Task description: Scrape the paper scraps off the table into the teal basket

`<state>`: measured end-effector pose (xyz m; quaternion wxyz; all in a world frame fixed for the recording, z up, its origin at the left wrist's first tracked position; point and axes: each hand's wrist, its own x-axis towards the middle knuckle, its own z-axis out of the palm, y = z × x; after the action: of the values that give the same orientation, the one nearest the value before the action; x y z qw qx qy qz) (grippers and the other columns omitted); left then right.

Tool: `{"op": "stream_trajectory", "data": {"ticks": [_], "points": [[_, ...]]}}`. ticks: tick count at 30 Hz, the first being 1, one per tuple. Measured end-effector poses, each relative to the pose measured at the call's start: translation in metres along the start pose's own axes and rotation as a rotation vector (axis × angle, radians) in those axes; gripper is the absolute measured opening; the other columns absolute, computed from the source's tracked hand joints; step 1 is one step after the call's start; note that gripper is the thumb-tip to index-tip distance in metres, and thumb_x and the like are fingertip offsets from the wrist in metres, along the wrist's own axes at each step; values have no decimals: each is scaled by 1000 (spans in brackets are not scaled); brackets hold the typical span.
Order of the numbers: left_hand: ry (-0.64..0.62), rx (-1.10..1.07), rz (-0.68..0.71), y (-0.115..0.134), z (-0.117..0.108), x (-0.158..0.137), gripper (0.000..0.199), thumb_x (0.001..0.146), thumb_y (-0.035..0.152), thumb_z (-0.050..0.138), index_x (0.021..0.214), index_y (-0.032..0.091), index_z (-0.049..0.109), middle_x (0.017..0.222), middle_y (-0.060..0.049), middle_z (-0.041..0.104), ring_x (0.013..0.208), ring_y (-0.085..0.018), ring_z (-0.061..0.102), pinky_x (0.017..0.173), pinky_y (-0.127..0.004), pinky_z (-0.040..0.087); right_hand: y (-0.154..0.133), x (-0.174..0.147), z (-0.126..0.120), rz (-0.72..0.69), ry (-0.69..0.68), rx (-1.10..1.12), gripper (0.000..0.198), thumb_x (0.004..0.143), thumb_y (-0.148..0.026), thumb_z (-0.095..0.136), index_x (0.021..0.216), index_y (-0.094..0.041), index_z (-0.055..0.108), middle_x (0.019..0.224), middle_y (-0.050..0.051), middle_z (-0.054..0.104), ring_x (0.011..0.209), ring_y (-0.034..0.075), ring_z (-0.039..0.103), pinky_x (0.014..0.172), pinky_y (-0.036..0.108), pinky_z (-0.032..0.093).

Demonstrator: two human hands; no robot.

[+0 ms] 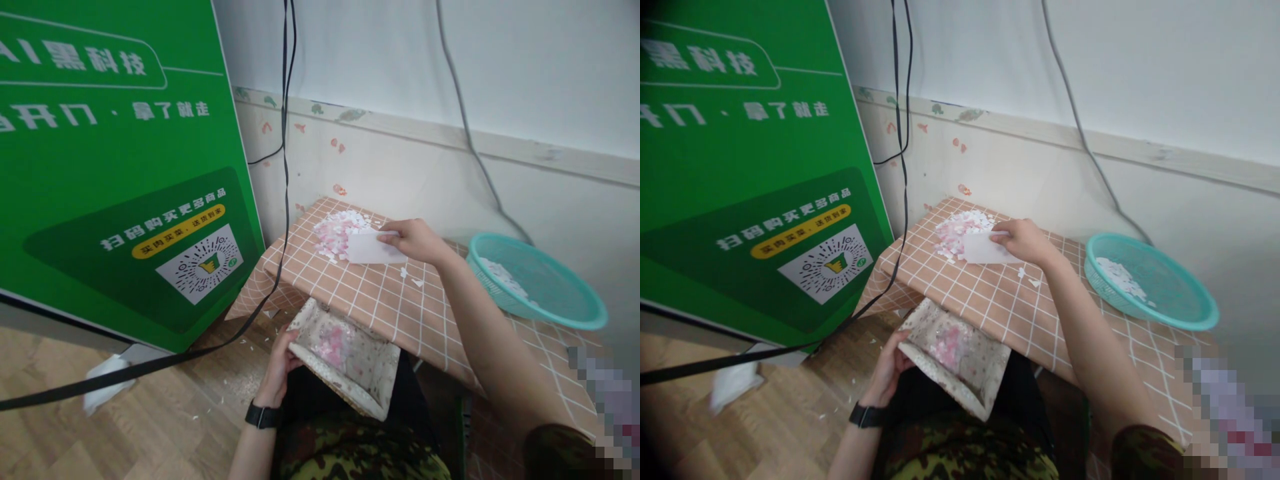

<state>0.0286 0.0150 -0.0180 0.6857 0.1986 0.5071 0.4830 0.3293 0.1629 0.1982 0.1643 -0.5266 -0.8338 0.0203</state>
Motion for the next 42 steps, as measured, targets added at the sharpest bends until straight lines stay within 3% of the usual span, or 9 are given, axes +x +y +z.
{"op": "stream_trajectory", "data": {"ticks": [5, 10, 19, 23, 32, 35, 42], "points": [[0, -2, 9, -1, -1, 1, 42, 74, 41, 63, 109, 19, 60, 80, -4, 69, 67, -19, 65, 61, -34, 53, 17, -17, 7, 142, 121, 48, 29, 85, -37, 51, 96, -19, 71, 88, 7, 72, 76, 21, 63, 67, 32, 44], [-16, 7, 17, -1, -2, 0, 44, 74, 42, 63, 111, 19, 60, 85, -5, 70, 71, -20, 65, 63, -34, 53, 27, -25, 24, 194, 174, 65, 30, 84, -37, 52, 98, -18, 70, 92, 8, 72, 79, 23, 64, 69, 33, 45], [-25, -15, 6, 3, -2, -3, 44, 74, 41, 62, 111, 18, 59, 89, -6, 71, 76, -22, 67, 69, -36, 51, 37, -39, 29, 232, 243, 106, 36, 84, -42, 52, 98, -15, 71, 87, 10, 72, 73, 22, 62, 66, 33, 44], [26, -34, -34, 9, -1, -2, 44, 71, 37, 63, 111, 19, 59, 80, -3, 71, 70, -22, 66, 66, -36, 51, 40, -44, 39, 294, 242, 136, 38, 85, -44, 50, 102, -17, 70, 82, 8, 71, 65, 20, 61, 59, 31, 43], [52, -71, -143, 15, -5, 1, 45, 68, 31, 62, 112, 20, 59, 82, -2, 71, 69, -23, 65, 66, -37, 51, 35, -46, 47, 316, 229, 317, 35, 86, -46, 50, 98, -19, 69, 84, 6, 71, 67, 20, 61, 60, 32, 44], [67, -52, -137, 15, -4, 2, 44, 66, 31, 62, 109, 20, 61, 82, -3, 71, 71, -24, 66, 63, -36, 50, 34, -48, 47, 289, 183, 384, 34, 86, -47, 50, 95, -21, 69, 84, 5, 71, 66, 20, 62, 58, 31, 45], [62, -55, -69, 19, 2, 0, 47, 67, 32, 61, 112, 19, 59, 95, -5, 71, 82, -26, 65, 69, -35, 49, 42, -61, 50, 401, 259, 308, 34, 85, -48, 51, 95, -21, 70, 85, 7, 72, 67, 23, 64, 60, 34, 48]]}}
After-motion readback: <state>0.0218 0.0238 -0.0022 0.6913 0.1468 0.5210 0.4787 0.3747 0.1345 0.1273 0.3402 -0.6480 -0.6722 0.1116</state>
